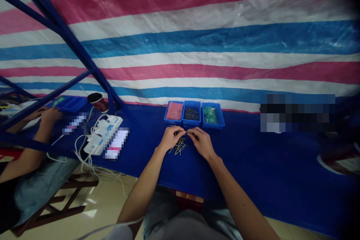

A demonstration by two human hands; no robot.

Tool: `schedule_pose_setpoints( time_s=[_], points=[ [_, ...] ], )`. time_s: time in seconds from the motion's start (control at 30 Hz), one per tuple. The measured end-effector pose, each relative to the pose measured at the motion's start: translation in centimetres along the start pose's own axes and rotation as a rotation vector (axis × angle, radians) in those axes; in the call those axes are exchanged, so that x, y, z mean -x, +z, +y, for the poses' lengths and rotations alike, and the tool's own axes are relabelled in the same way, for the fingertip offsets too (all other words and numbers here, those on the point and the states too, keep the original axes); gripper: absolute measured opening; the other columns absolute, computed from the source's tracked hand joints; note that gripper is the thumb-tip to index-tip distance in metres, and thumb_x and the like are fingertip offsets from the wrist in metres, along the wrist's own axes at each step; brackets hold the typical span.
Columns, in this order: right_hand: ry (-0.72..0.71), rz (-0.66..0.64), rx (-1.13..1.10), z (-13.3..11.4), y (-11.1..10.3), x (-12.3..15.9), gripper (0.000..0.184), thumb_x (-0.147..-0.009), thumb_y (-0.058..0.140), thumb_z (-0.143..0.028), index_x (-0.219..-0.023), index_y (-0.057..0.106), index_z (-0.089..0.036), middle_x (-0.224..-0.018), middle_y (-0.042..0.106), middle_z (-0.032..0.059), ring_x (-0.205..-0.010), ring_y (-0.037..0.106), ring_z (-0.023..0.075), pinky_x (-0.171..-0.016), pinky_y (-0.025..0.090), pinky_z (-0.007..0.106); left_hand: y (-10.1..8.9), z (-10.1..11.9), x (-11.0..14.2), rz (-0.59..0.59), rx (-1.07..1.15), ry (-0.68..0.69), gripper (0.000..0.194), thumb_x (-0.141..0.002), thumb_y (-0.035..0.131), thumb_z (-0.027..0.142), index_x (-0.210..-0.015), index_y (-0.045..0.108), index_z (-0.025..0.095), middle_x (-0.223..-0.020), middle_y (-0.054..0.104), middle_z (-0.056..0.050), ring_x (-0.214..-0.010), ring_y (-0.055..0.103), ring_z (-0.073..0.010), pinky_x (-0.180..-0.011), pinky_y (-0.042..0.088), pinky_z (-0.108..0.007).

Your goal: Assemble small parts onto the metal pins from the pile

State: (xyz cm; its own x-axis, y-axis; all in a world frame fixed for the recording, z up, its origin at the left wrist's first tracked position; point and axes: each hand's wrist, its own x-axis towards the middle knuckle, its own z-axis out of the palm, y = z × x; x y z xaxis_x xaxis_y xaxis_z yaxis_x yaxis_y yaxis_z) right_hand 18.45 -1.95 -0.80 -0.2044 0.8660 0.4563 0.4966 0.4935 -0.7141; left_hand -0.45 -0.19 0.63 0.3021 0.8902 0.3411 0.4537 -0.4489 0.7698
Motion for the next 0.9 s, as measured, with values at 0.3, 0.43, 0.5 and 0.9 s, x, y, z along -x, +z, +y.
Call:
schedule_pose_setpoints(
  time_s=[0.3, 0.43, 0.5, 0.9],
  points=[
    [0.016, -0.021, 0.023, -0.26, -0.10, 0.02, 0.027, -0.100, 0.047, -0.038, -0.100, 0.069, -0.023, -0.092, 0.069, 0.0053, -0.082, 0.065, 0.0194, -0.070, 0.047, 0.028, -0.04, 0.04, 0.03, 0.000, -0.004, -0.013, 0.029, -0.092, 0.059, 0.039, -0.084, 0.073, 0.015, -0.075, 0.069, -0.003, -0.062, 0.055, -0.0118, -0.062, 0.040, -0.023],
    [0.019, -0.043, 0.032, -0.33, -0.26, 0.02, 0.031, -0.101, 0.044, -0.041, -0.093, 0.067, -0.022, -0.087, 0.069, 0.0050, -0.079, 0.065, 0.0196, -0.069, 0.046, 0.028, -0.08, 0.05, 0.04, 0.002, -0.001, -0.005, 0.028, -0.092, 0.059, 0.039, -0.087, 0.073, 0.015, -0.075, 0.070, -0.003, -0.062, 0.055, -0.0117, -0.061, 0.040, -0.023],
    [0.024, -0.054, 0.034, -0.38, -0.34, 0.02, 0.035, -0.102, 0.042, -0.043, -0.089, 0.066, -0.021, -0.085, 0.069, 0.0051, -0.078, 0.064, 0.0196, -0.069, 0.045, 0.028, -0.10, 0.12, 0.04, 0.004, 0.005, 0.000, 0.027, -0.090, 0.062, 0.039, -0.089, 0.073, 0.015, -0.075, 0.070, -0.003, -0.063, 0.057, -0.0119, -0.061, 0.041, -0.023],
    [0.054, -0.084, 0.073, -0.50, -0.52, 0.11, 0.049, -0.103, 0.037, -0.048, -0.067, 0.056, -0.020, -0.062, 0.061, -0.0001, -0.059, 0.058, 0.0148, -0.061, 0.038, 0.024, -0.17, 0.25, 0.04, -0.030, -0.005, 0.054, 0.029, -0.092, 0.060, 0.039, -0.083, 0.075, 0.015, -0.078, 0.071, -0.006, -0.067, 0.058, -0.0136, -0.063, 0.041, -0.025]
  ],
)
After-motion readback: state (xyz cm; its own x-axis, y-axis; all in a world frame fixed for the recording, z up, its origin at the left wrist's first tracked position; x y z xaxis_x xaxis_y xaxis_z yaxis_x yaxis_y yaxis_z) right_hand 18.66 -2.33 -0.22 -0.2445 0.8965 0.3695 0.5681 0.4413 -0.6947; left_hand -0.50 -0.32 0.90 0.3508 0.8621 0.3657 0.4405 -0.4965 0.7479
